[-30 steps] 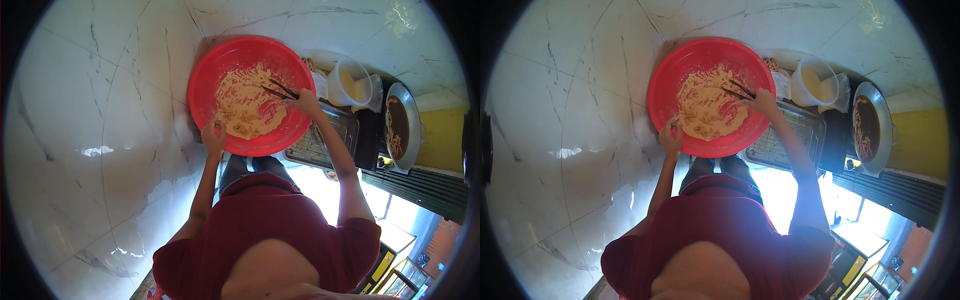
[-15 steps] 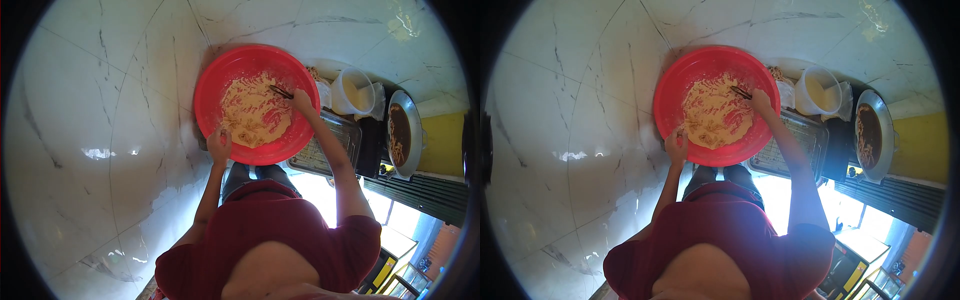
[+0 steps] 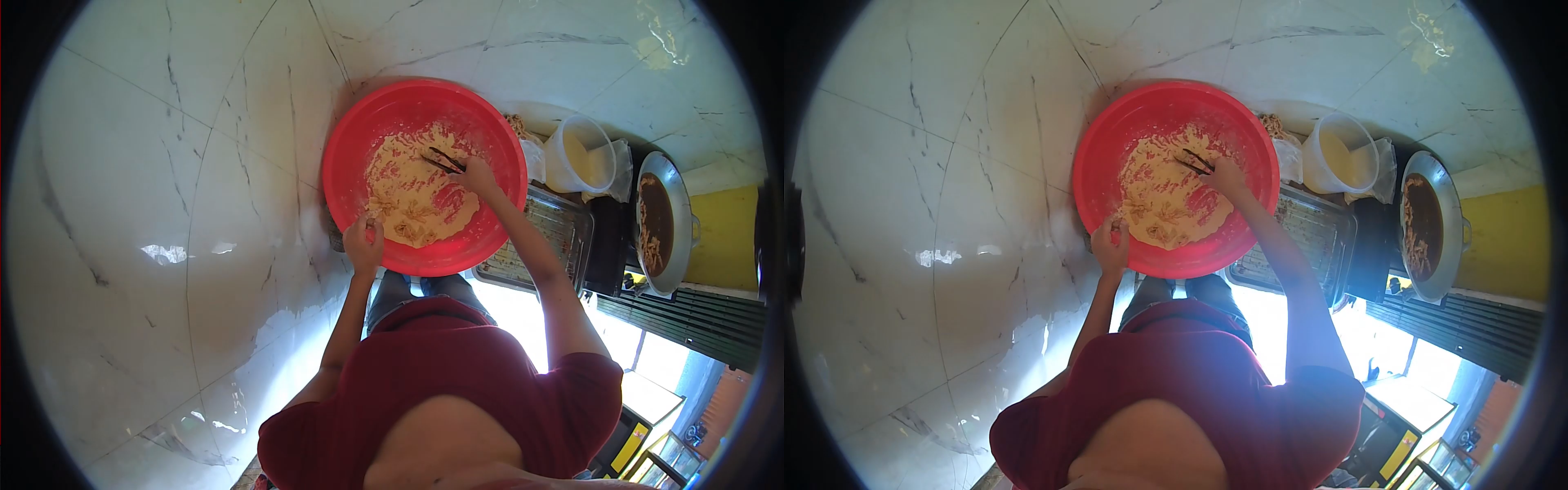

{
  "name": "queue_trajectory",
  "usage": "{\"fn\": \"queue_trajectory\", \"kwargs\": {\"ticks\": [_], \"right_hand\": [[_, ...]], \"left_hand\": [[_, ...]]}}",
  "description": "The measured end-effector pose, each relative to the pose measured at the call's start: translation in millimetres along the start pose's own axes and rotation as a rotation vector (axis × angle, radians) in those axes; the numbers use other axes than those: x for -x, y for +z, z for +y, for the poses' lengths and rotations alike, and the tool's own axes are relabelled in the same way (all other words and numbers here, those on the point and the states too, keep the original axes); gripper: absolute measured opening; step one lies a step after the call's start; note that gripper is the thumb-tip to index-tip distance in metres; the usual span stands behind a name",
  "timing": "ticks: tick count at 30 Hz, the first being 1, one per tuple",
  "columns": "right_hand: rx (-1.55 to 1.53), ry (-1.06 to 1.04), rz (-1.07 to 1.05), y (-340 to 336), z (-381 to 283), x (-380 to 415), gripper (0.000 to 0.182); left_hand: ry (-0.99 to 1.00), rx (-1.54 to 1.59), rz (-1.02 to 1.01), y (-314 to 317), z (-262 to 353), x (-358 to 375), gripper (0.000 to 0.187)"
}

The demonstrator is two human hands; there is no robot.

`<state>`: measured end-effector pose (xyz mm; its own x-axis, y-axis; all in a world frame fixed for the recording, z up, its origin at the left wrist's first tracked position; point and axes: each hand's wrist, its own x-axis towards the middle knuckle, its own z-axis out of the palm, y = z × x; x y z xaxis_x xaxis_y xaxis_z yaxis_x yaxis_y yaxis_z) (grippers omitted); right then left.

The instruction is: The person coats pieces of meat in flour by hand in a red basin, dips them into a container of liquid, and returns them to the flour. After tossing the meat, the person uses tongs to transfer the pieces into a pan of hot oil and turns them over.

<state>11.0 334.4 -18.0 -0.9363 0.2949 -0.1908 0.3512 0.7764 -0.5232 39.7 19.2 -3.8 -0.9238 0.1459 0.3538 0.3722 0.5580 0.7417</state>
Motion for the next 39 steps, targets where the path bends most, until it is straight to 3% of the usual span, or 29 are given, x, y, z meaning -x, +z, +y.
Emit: {"fn": "queue_trajectory", "kwargs": {"ticks": [6,12,15,18,23,24,27,29,33,39], "right_hand": [[0.058,-0.087,0.031,2.6,-2.2,7.3,0.026],[-0.159,-0.016,0.101,-61.6,-28.9,39.5,0.038],[-0.218,-0.189,-0.088,-53.9,-25.7,74.2,0.045],[-0.227,-0.106,-0.067,-71.3,-24.2,96.6,0.043],[-0.384,-0.018,0.191,-145.9,-5.2,119.5,0.043],[-0.395,-0.005,0.266,-158.6,8.6,122.2,0.043],[-0.180,-0.082,0.578,-206.6,47.9,130.9,0.043],[-0.140,0.092,0.592,-228.4,79.9,131.4,0.043],[-0.057,0.399,0.474,-254.9,126.6,116.8,0.041],[0.208,0.397,0.361,-223.5,201.7,56.7,0.031]], "left_hand": [[0.002,-0.010,0.005,1.4,-1.6,1.1,0.019],[0.018,-0.058,0.004,1.8,-3.1,1.8,0.020],[0.041,-0.110,-0.005,1.3,-1.9,0.4,0.020],[0.048,-0.125,-0.035,0.9,2.2,-4.9,0.020],[-0.040,-0.107,-0.129,1.7,15.1,-12.6,0.022],[-0.097,0.029,-0.147,7.7,16.8,-17.2,0.022],[-0.235,0.293,-0.255,31.3,22.2,-28.3,0.023],[-0.252,0.295,-0.368,52.9,30.0,-38.4,0.025],[-0.047,0.424,-0.450,109.2,90.3,-54.4,0.026],[0.285,0.512,-0.540,206.4,179.2,-69.0,0.031]]}}
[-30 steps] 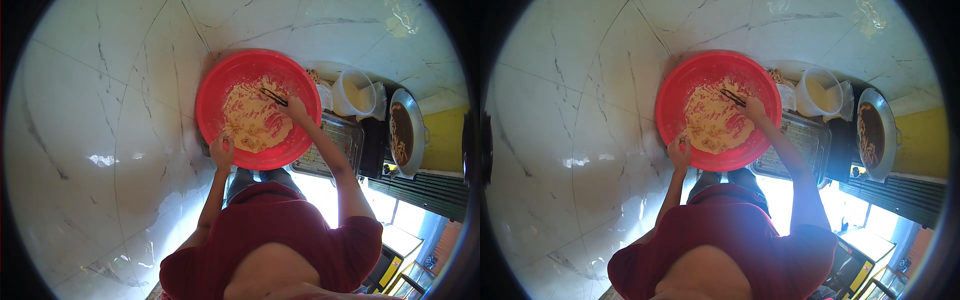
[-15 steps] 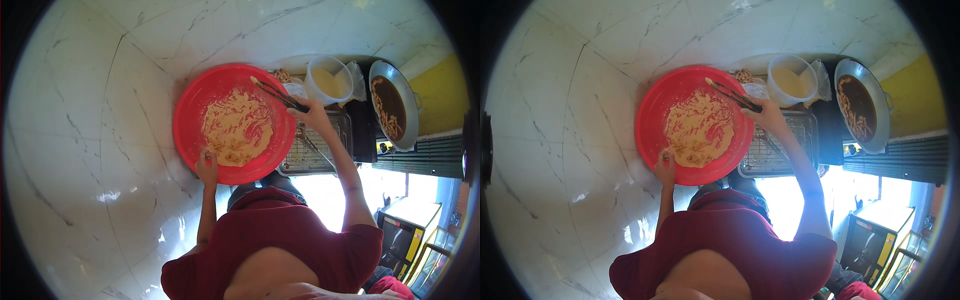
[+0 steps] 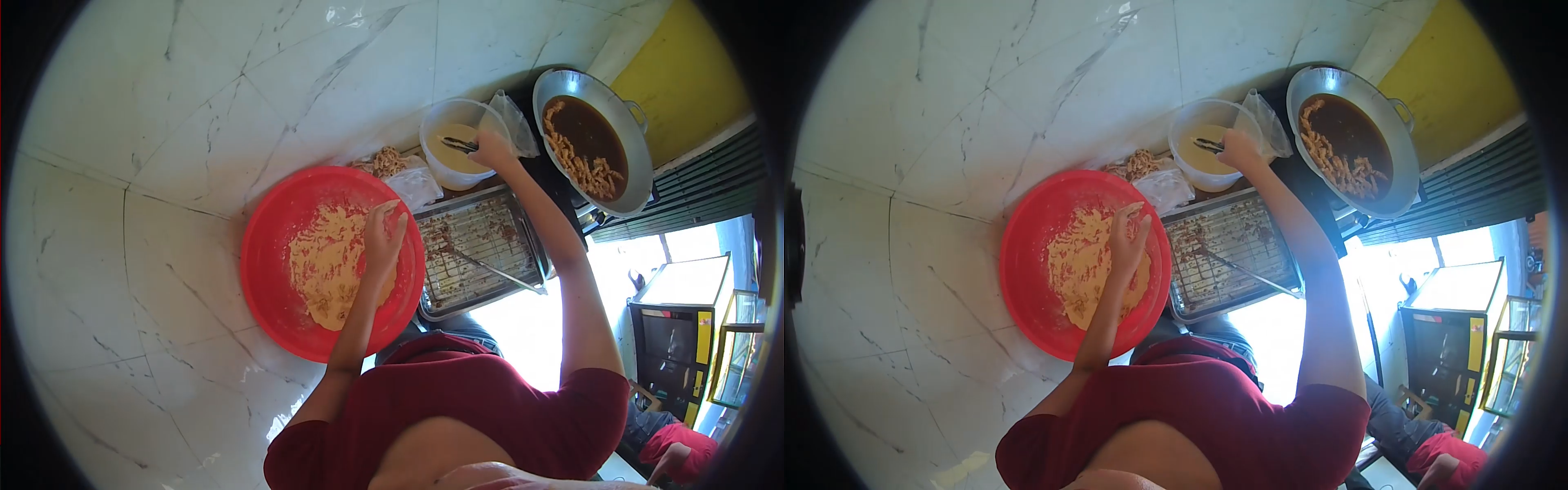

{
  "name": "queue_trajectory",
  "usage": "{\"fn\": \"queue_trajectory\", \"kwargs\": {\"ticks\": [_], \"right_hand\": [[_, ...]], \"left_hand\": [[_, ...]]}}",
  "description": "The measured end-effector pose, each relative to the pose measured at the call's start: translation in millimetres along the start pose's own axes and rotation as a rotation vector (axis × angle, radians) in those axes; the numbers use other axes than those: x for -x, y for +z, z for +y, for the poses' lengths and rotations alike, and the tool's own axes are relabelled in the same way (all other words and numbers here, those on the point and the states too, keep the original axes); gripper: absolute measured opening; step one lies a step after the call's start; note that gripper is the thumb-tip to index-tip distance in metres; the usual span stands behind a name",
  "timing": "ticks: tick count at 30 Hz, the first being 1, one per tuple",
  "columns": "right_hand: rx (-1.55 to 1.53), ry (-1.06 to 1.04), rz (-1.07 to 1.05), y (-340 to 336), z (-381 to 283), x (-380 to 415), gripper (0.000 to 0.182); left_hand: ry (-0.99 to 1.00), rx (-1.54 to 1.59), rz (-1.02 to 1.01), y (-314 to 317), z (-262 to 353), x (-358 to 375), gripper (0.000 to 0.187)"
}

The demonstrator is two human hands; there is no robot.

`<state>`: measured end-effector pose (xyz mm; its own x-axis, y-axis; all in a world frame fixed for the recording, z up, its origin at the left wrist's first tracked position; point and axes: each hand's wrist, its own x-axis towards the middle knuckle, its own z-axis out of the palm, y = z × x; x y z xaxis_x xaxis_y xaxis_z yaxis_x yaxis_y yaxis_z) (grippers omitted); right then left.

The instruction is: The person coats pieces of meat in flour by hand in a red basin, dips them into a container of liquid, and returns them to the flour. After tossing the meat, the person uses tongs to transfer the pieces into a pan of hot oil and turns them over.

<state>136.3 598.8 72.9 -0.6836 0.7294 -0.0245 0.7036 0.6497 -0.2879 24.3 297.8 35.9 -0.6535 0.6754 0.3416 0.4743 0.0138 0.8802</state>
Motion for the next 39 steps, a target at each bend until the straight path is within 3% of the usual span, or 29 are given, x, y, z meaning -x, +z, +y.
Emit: {"fn": "queue_trajectory", "kwargs": {"ticks": [4,7,16,19,28,39], "right_hand": [[0.000,0.023,-0.020,32.2,8.8,-17.9,0.031],[-0.093,0.053,-0.098,20.3,11.6,-12.2,0.035],[-0.499,-0.026,0.227,-43.9,13.1,81.9,0.042],[-0.540,0.100,0.143,-66.4,4.2,102.1,0.039],[-0.608,0.093,0.183,-58.7,5.4,118.8,0.036],[-0.737,0.170,0.070,-40.3,0.9,130.6,0.038]], "left_hand": [[0.068,-0.110,-0.038,48.5,-0.5,-31.1,0.036],[0.127,-0.248,-0.049,67.1,-9.4,-40.5,0.037],[0.130,-0.398,-0.090,72.9,-22.3,-36.9,0.036],[0.124,-0.402,-0.095,72.8,-24.8,-36.5,0.036],[0.159,-0.400,-0.069,73.3,-24.3,-37.4,0.033],[0.165,-0.380,-0.072,71.9,-21.6,-37.1,0.029]]}}
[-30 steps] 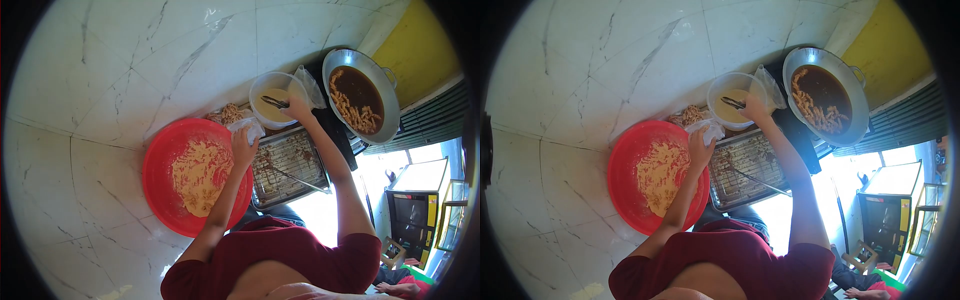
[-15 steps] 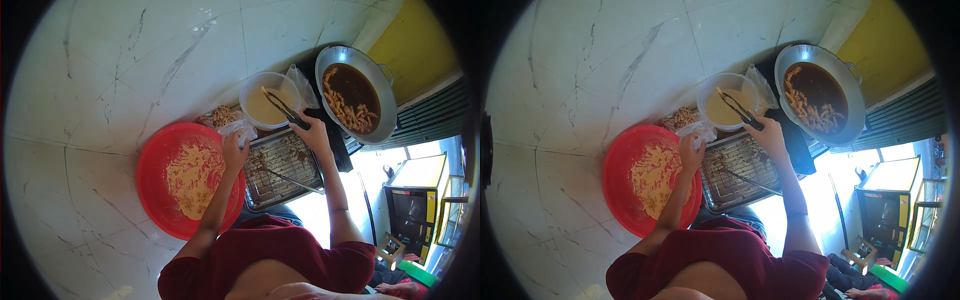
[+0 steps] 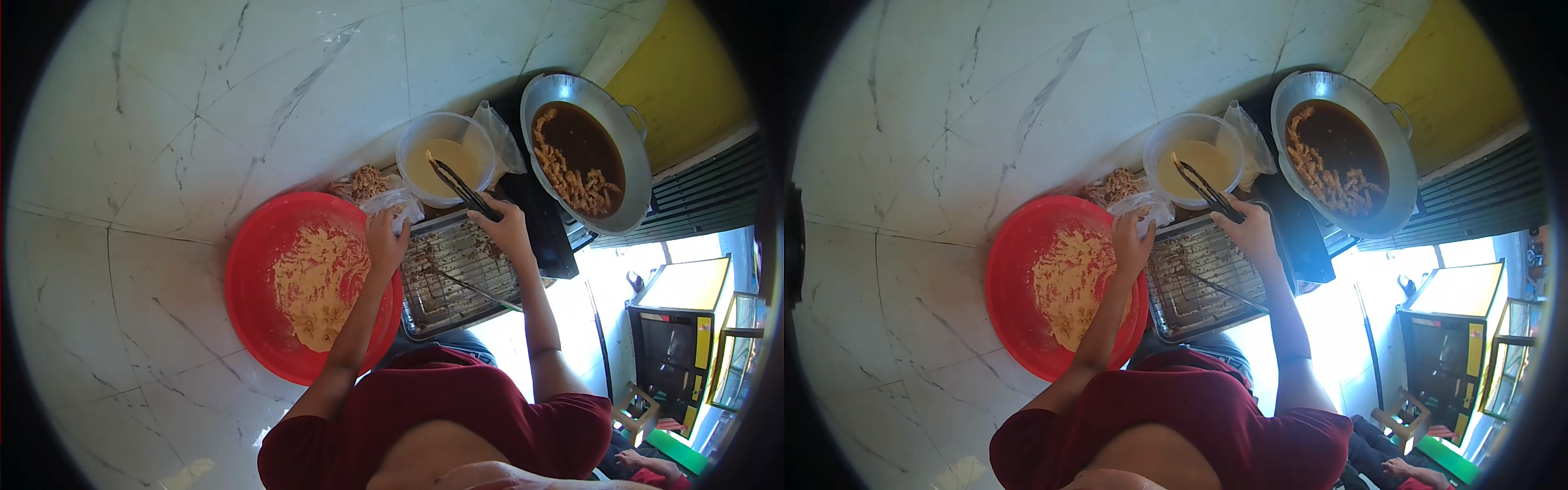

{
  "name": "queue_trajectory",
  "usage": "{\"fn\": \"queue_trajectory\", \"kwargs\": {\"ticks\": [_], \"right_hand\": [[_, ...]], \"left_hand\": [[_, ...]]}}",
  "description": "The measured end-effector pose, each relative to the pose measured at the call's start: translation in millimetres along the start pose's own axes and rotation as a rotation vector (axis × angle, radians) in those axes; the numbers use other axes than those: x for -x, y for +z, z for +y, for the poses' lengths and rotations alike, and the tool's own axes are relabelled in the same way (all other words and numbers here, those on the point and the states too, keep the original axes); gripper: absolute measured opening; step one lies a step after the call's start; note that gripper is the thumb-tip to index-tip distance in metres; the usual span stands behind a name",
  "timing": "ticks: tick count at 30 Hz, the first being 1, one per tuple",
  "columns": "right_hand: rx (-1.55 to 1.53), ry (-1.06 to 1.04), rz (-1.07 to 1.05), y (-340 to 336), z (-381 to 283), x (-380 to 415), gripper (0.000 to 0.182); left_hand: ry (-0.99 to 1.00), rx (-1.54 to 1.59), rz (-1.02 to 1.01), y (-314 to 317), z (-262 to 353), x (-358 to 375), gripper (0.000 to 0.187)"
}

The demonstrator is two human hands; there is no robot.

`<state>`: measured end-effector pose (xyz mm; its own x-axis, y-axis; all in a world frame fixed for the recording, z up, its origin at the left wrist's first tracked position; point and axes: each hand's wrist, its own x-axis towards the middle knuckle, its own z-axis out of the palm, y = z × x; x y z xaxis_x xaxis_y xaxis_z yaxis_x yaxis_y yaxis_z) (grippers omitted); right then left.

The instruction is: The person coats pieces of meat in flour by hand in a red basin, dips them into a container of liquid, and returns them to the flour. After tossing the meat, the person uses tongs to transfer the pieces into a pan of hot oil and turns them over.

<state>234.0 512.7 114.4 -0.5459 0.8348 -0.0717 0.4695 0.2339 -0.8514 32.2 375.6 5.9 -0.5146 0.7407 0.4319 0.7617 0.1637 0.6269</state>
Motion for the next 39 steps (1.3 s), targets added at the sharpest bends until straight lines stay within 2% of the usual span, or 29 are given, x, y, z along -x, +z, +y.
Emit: {"fn": "queue_trajectory", "kwargs": {"ticks": [1,4,7,13,16,19,22,25,28,30,32,35,38,39], "right_hand": [[-0.013,-0.001,0.006,0.2,1.3,-0.8,0.038],[0.085,-0.191,0.101,0.8,10.2,-19.0,0.041],[0.284,-0.244,0.088,-0.3,1.3,-55.7,0.042],[0.643,-0.088,-0.151,43.8,10.9,-124.2,0.038],[0.681,-0.132,-0.173,53.6,24.8,-134.7,0.034],[0.537,-0.204,-0.075,39.0,22.9,-117.7,0.037],[0.265,-0.234,-0.001,19.7,18.2,-81.8,0.043],[0.149,-0.208,0.118,14.4,20.3,-40.4,0.045],[0.083,-0.300,0.136,19.9,29.7,-14.1,0.040],[0.052,-0.079,0.039,13.9,21.9,-1.9,0.040],[0.049,-0.040,0.036,12.6,19.8,1.2,0.041],[0.017,-0.231,0.107,19.2,32.1,0.4,0.043],[0.034,-0.273,0.129,23.8,46.1,-1.8,0.043],[0.010,-0.170,0.091,22.6,38.8,1.7,0.043]], "left_hand": [[-0.001,0.003,-0.001,0.2,-0.5,0.4,0.029],[0.010,-0.023,0.029,0.5,1.2,0.1,0.028],[-0.002,-0.029,0.018,2.9,-1.2,2.1,0.025],[-0.029,0.012,-0.010,3.3,-1.5,0.0,0.024],[-0.036,0.012,-0.005,5.5,-2.4,1.5,0.023],[-0.030,0.027,0.007,3.8,-1.9,-0.2,0.022],[-0.023,0.032,0.015,0.2,1.8,1.3,0.021],[-0.010,0.032,0.016,-0.6,3.0,0.3,0.020],[0.010,0.036,0.029,1.3,3.0,-1.2,0.019],[0.020,0.027,0.035,3.4,1.2,0.9,0.019],[0.030,0.002,0.042,6.9,-3.0,0.7,0.018],[0.023,0.029,0.038,4.1,-0.3,-0.3,0.018],[0.015,0.031,0.030,2.0,0.6,0.3,0.017],[0.004,0.083,0.053,0.8,-0.3,0.3,0.018]]}}
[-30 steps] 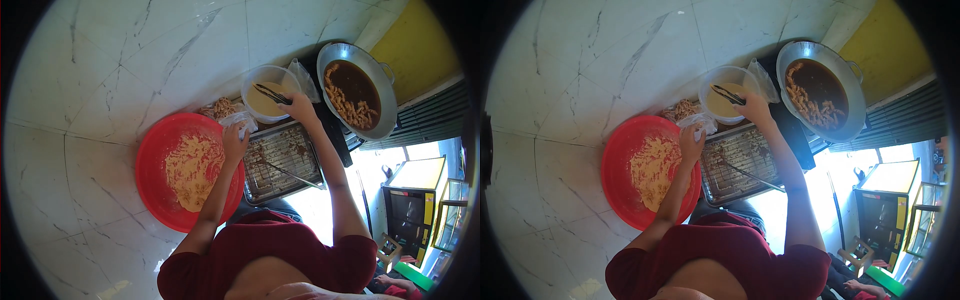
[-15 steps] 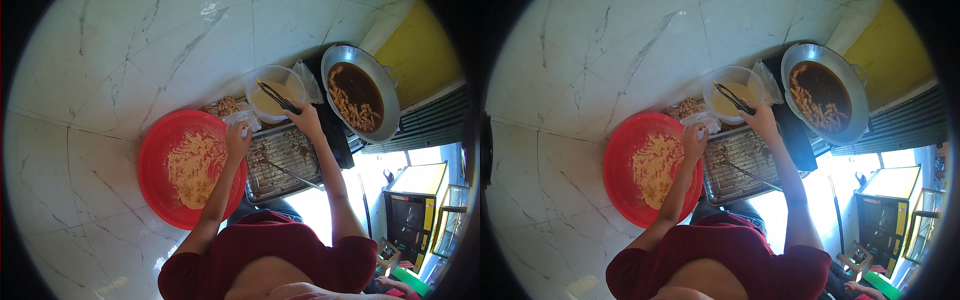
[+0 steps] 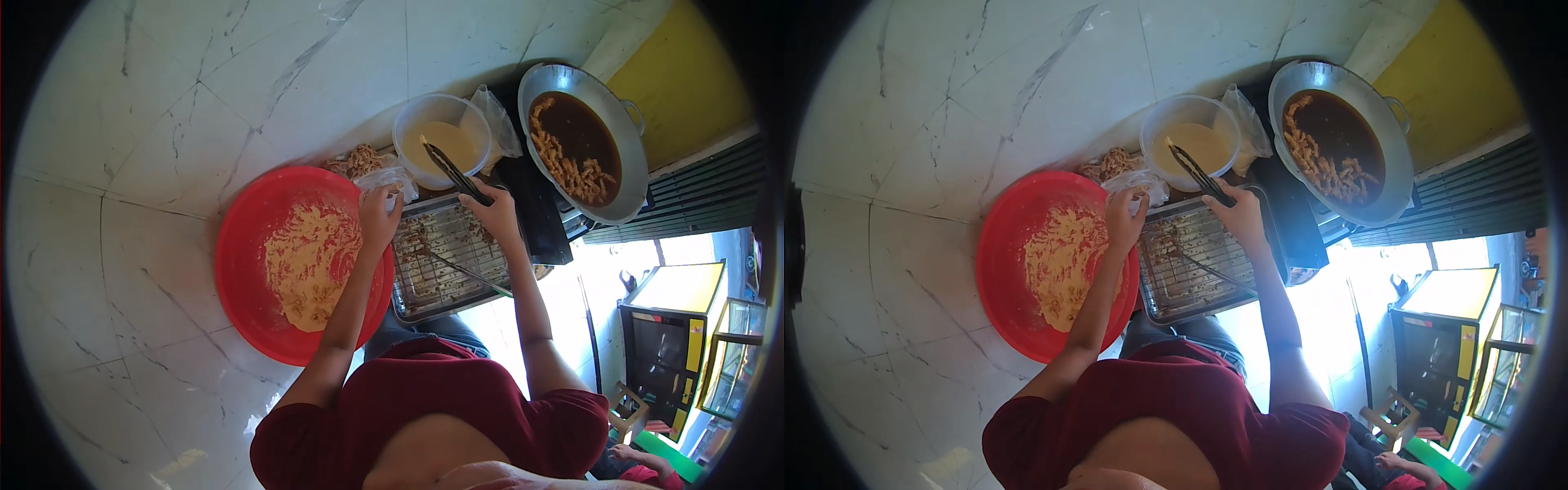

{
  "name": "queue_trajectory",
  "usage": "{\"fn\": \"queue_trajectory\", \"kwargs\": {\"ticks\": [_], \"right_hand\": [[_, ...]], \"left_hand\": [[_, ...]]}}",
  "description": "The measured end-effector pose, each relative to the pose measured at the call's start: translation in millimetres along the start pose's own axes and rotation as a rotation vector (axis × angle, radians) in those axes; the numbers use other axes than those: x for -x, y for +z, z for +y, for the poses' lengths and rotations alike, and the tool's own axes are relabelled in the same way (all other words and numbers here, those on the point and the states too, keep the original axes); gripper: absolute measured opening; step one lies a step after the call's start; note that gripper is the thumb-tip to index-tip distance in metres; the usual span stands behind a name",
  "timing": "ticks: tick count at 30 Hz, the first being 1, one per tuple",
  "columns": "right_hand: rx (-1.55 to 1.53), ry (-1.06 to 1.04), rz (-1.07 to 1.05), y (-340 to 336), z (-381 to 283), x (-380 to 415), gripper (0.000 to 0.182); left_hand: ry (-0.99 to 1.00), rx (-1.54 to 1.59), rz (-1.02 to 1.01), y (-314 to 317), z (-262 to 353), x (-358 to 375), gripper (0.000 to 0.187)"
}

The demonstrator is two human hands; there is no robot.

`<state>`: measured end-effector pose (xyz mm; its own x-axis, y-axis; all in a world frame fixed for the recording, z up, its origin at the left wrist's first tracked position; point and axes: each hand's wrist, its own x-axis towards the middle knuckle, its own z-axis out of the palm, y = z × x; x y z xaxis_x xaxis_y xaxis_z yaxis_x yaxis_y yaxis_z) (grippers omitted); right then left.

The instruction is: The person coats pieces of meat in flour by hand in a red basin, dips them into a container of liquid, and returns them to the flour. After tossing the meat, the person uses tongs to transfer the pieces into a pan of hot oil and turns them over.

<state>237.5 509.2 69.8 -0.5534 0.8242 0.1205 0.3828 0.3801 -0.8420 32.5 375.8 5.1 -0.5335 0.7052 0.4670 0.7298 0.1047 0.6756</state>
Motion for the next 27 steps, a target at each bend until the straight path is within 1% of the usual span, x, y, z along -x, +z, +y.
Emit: {"fn": "queue_trajectory", "kwargs": {"ticks": [2,3,5,6,7,8,10,11,14,15,16,18,19,22,23,26,27], "right_hand": [[-0.038,0.206,-0.077,-9.8,-26.4,4.5,0.044],[-0.040,0.146,-0.056,-10.5,-29.9,5.9,0.046],[-0.042,0.113,-0.073,-5.2,-8.5,1.3,0.048],[-0.045,0.099,-0.087,-2.4,2.8,-0.9,0.048],[-0.045,0.019,-0.077,-1.0,-0.9,-2.6,0.050],[-0.042,0.102,-0.150,0.3,-6.5,0.0,0.050],[-0.025,0.269,-0.303,-11.0,-56.5,5.0,0.049],[-0.077,0.201,-0.337,-4.9,-66.2,9.4,0.047],[-0.066,0.064,-0.587,19.0,-111.3,21.3,0.044],[-0.040,-0.029,-0.679,28.7,-130.1,27.7,0.043],[0.048,-0.123,-0.803,42.2,-134.3,32.3,0.042],[0.229,-0.332,-1.033,73.8,-133.1,34.2,0.040],[0.233,-0.467,-1.090,91.0,-131.8,40.1,0.042],[0.576,-0.488,-1.182,123.6,-151.0,61.4,0.048],[0.615,-0.500,-1.186,128.7,-155.3,63.9,0.050],[0.691,-0.520,-1.192,140.7,-159.7,73.3,0.054],[0.698,-0.524,-1.186,142.0,-157.0,74.0,0.054]], "left_hand": [[-0.025,0.103,0.051,-3.3,-1.0,4.4,0.019],[-0.128,0.265,0.083,-5.7,-0.2,12.2,0.020],[-0.326,0.584,0.158,-15.9,-2.1,26.7,0.024],[-0.377,0.649,0.180,-29.5,0.0,36.8,0.025],[-0.432,0.715,0.205,-47.7,7.2,49.1,0.027],[-0.488,0.781,0.235,-62.9,9.8,62.2,0.028],[-0.515,0.718,0.319,-95.7,-4.2,95.6,0.029],[-0.530,0.686,0.361,-114.7,-11.1,113.5,0.030],[-0.606,0.518,0.452,-175.6,-17.9,164.8,0.030],[-0.613,0.483,0.493,-192.0,-19.9,180.4,0.030],[-0.616,0.448,0.534,-206.9,-21.3,195.2,0.030],[-0.618,0.379,0.584,-225.6,-20.8,218.0,0.031],[-0.621,0.345,0.595,-232.1,-19.1,229.5,0.031],[-0.626,0.301,0.645,-232.9,-17.2,252.8,0.030],[-0.628,0.296,0.660,-229.3,-17.6,257.5,0.029],[-0.614,-0.024,0.462,-230.2,-10.0,260.0,0.027],[-0.610,-0.076,0.459,-228.7,-10.1,260.4,0.027]]}}
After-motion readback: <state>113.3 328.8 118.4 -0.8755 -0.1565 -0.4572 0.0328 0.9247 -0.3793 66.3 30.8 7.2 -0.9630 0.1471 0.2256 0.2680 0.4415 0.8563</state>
